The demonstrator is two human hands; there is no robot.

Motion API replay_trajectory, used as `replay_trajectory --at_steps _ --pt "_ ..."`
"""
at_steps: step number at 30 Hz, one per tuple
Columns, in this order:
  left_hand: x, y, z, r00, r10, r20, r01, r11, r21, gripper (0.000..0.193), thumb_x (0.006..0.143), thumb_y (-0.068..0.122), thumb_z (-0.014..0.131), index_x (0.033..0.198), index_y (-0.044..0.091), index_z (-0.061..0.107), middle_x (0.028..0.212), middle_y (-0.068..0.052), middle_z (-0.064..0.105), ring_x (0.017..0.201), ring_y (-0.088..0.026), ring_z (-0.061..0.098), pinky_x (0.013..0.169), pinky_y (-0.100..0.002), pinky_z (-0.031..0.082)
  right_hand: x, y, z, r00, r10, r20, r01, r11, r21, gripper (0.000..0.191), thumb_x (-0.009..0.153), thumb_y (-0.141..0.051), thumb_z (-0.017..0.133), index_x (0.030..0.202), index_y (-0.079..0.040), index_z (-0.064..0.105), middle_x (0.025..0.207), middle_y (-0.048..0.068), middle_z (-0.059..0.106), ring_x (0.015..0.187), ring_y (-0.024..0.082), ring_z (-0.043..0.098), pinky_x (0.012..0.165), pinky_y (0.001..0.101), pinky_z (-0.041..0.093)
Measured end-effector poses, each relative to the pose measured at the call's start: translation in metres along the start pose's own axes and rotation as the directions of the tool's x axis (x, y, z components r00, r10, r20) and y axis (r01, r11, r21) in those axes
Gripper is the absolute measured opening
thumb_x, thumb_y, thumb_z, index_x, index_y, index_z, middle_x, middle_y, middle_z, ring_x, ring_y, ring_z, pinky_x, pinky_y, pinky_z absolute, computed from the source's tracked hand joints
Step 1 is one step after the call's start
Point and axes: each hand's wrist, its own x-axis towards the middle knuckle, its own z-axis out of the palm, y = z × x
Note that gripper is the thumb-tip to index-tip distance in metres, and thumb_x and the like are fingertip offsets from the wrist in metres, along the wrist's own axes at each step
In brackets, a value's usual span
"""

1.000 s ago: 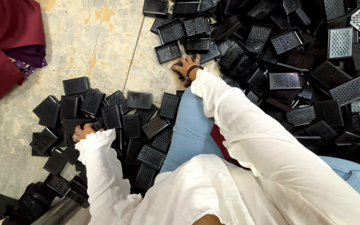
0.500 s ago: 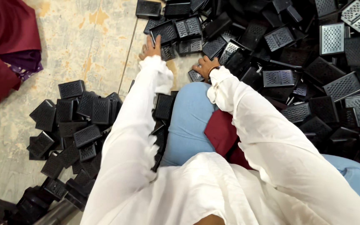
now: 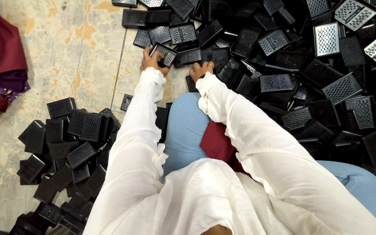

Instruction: The person sits on the floor among a large pile of black perforated plastic boxes, picks them up one at a time, turns them over in both hands, and places them into a cardboard carton beside them while another person's hands also move items nearby.

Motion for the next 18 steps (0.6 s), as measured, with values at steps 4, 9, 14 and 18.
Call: replay_trajectory --at_steps 4,9,14,18 --pt "-0.019 -0.008 0.023 0.998 0.057 0.022 -0.055 0.992 -0.115 0.045 0.061 0.024 0.092 0.098 0.023 0.066 0.135 -0.013 0.052 0.114 -0.041 0.060 0.098 -0.047 0.050 0.001 0.000 0.004 0.994 0.009 -0.109 -0.004 0.999 0.042 0.045 0.089 -0.024 0.060 0.134 -0.024 0.058 0.129 0.010 0.055 0.109 0.048 0.058 0.088 0.0633 0.038" --pt "-0.032 -0.006 0.050 0.981 0.187 -0.045 -0.192 0.951 -0.240 0.040 0.058 0.019 0.089 0.091 0.017 0.066 0.112 -0.013 0.064 0.109 -0.036 0.064 0.097 -0.042 0.054 -0.018 0.017 0.004 0.976 0.024 -0.217 0.026 0.974 0.224 0.075 0.063 -0.030 0.082 0.131 -0.013 0.056 0.124 0.011 0.058 0.100 0.040 0.064 0.085 0.0547 0.043" --pt "-0.040 0.029 0.056 0.929 0.350 -0.123 -0.371 0.867 -0.334 0.038 0.058 0.016 0.088 0.089 0.014 0.067 0.104 -0.011 0.067 0.106 -0.034 0.063 0.093 -0.042 0.053 -0.087 0.082 -0.050 0.950 0.129 -0.284 -0.005 0.917 0.398 0.066 0.066 -0.037 0.084 0.116 -0.002 0.060 0.104 0.017 0.066 0.085 0.037 0.071 0.073 0.0517 0.054" --pt "-0.071 0.120 0.060 0.825 0.562 0.055 -0.498 0.771 -0.398 0.040 0.051 0.024 0.090 0.085 0.013 0.072 0.100 -0.011 0.069 0.104 -0.034 0.063 0.090 -0.043 0.051 -0.183 0.161 -0.080 0.938 0.189 -0.290 -0.117 0.961 0.250 0.068 0.054 -0.028 0.089 0.111 -0.003 0.064 0.102 0.020 0.067 0.081 0.038 0.072 0.069 0.0511 0.058"
